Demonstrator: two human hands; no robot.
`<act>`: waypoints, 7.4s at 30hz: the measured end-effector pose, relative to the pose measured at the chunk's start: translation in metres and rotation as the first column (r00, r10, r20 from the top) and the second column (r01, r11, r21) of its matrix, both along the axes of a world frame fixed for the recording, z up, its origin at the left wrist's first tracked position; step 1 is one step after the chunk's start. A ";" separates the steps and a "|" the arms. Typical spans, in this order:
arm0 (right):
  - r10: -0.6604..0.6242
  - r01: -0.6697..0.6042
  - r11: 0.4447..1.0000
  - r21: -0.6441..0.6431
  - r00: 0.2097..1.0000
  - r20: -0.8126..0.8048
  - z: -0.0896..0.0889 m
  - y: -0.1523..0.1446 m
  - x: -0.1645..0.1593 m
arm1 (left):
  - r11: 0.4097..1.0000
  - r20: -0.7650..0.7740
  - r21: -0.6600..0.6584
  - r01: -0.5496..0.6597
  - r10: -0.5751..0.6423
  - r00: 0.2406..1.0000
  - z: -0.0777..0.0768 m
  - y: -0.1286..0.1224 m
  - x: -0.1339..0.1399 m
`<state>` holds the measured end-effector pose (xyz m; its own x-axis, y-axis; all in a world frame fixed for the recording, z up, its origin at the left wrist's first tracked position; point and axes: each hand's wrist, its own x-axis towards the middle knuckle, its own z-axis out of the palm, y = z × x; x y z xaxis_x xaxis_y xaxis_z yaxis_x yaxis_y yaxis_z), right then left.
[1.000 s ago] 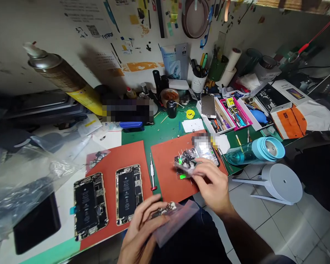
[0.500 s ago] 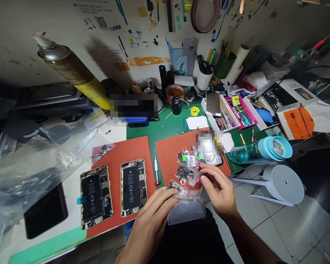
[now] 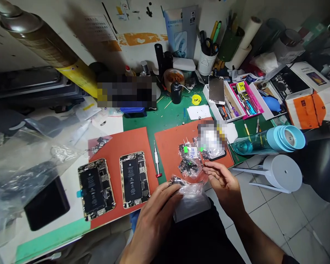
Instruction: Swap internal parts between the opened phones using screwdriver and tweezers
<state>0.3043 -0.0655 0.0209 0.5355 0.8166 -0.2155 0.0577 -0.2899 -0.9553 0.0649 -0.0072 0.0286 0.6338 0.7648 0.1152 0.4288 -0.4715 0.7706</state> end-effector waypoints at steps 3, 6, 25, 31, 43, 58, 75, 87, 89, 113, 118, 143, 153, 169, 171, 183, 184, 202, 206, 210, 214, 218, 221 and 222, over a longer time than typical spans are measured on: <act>0.017 -0.017 1.000 -0.010 1.000 0.019 -0.003 0.000 -0.001 | 1.000 0.010 0.027 0.005 -0.005 1.000 0.000 -0.001 0.001; -0.001 0.002 0.999 -0.034 0.999 0.046 -0.003 0.003 -0.003 | 0.999 0.020 0.046 0.008 -0.009 1.000 0.001 0.000 0.002; 0.639 -0.676 0.701 0.226 0.737 0.221 0.041 0.005 -0.006 | 0.996 0.034 0.079 0.045 -0.048 0.998 -0.002 0.004 -0.009; 0.103 -0.170 0.982 0.082 0.848 0.520 0.012 0.041 -0.003 | 0.990 0.141 -0.044 0.137 -0.130 0.981 0.001 0.009 -0.012; 0.061 -0.083 0.995 0.047 0.933 0.354 -0.014 0.083 -0.012 | 1.000 0.153 -0.002 0.011 -0.011 0.988 -0.004 -0.009 -0.022; 0.282 -0.265 0.959 0.102 0.838 -0.467 0.026 0.058 -0.020 | 0.990 0.191 -0.058 -0.129 0.138 0.972 0.009 0.012 0.000; -0.010 0.057 0.996 0.064 0.815 -0.580 0.010 0.067 -0.017 | 0.968 0.204 0.101 -0.228 0.204 0.957 -0.019 -0.007 -0.015; -0.055 0.079 0.997 0.021 0.832 -0.552 -0.013 0.033 -0.003 | 0.629 0.110 -0.066 -0.774 0.776 0.621 -0.030 -0.015 -0.045; -0.029 0.059 0.997 0.046 0.868 -0.496 -0.016 0.031 -0.005 | 0.577 0.105 -0.096 -0.811 0.816 0.568 -0.031 -0.011 -0.041; -0.004 0.057 0.969 -0.241 0.977 0.215 -0.115 -0.104 -0.012 | 0.604 0.147 -0.238 -0.761 0.797 0.586 -0.013 0.028 -0.013; 0.098 -0.061 0.980 -0.189 0.976 0.193 -0.071 -0.121 -0.032 | 0.778 0.153 -0.376 -0.503 0.587 0.795 -0.015 -0.021 -0.015; 0.712 -0.873 0.483 -0.067 0.436 -0.551 -0.006 0.000 -0.067 | 0.692 0.069 -0.703 -0.165 0.297 0.952 0.010 -0.040 -0.056; 0.584 -0.653 0.755 -0.061 0.712 -0.390 0.016 0.017 -0.083 | 0.300 0.361 -0.928 0.221 0.871 0.333 -0.012 -0.050 -0.026; 0.299 -0.409 0.908 -0.088 0.781 -0.549 0.031 -0.001 -0.055 | 0.107 0.130 -0.980 0.170 0.982 0.135 -0.001 -0.026 -0.022; 0.283 -0.372 0.927 -0.047 0.775 -0.564 0.031 -0.004 -0.051 | 0.104 0.129 -0.980 0.167 0.981 0.143 -0.002 -0.024 -0.021; 0.098 -0.068 0.994 0.091 0.919 -0.382 0.033 0.005 -0.050 | 0.050 0.110 -0.955 0.293 0.975 0.194 -0.018 -0.028 -0.031; 0.104 -0.070 0.992 0.102 0.913 -0.395 0.035 0.007 -0.052 | 0.068 0.148 -0.939 0.338 0.965 0.217 -0.022 -0.030 -0.033; 0.253 -0.199 0.947 0.253 0.945 -0.205 0.057 -0.001 -0.059 | 0.193 0.420 -0.746 0.638 0.879 0.225 -0.054 -0.052 -0.043; 0.307 -0.299 0.943 0.146 0.951 -0.029 0.056 -0.002 -0.063 | 0.158 0.371 -0.770 0.618 0.899 0.233 -0.057 -0.054 -0.050; 0.253 -0.275 0.948 0.160 0.956 0.148 0.047 -0.004 -0.079 | 0.137 0.339 -0.796 0.590 0.908 0.247 -0.056 -0.054 -0.049; 0.257 -0.288 0.933 0.214 0.953 0.163 0.039 -0.012 -0.095 | 0.052 0.185 -0.898 0.436 0.945 0.269 -0.051 -0.046 -0.047; 0.126 -0.137 0.963 0.234 0.990 0.061 0.035 -0.018 -0.101 | -0.044 0.025 -0.958 0.284 0.972 0.235 -0.039 -0.037 -0.040; 0.101 -0.107 0.965 0.241 0.994 0.036 0.034 -0.020 -0.102 | -0.084 -0.032 -0.974 0.208 0.971 0.239 -0.028 -0.034 -0.029; 0.120 -0.125 0.963 0.238 0.992 0.037 0.035 -0.021 -0.101 | -0.084 -0.038 -0.980 0.183 0.969 0.243 -0.027 -0.034 -0.027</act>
<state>0.2028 -0.0867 0.0555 0.4305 0.9026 0.0051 0.1005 -0.0423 -0.9940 0.0380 -0.0415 0.0013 0.1841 0.5766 -0.7960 -0.7159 0.6336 0.2933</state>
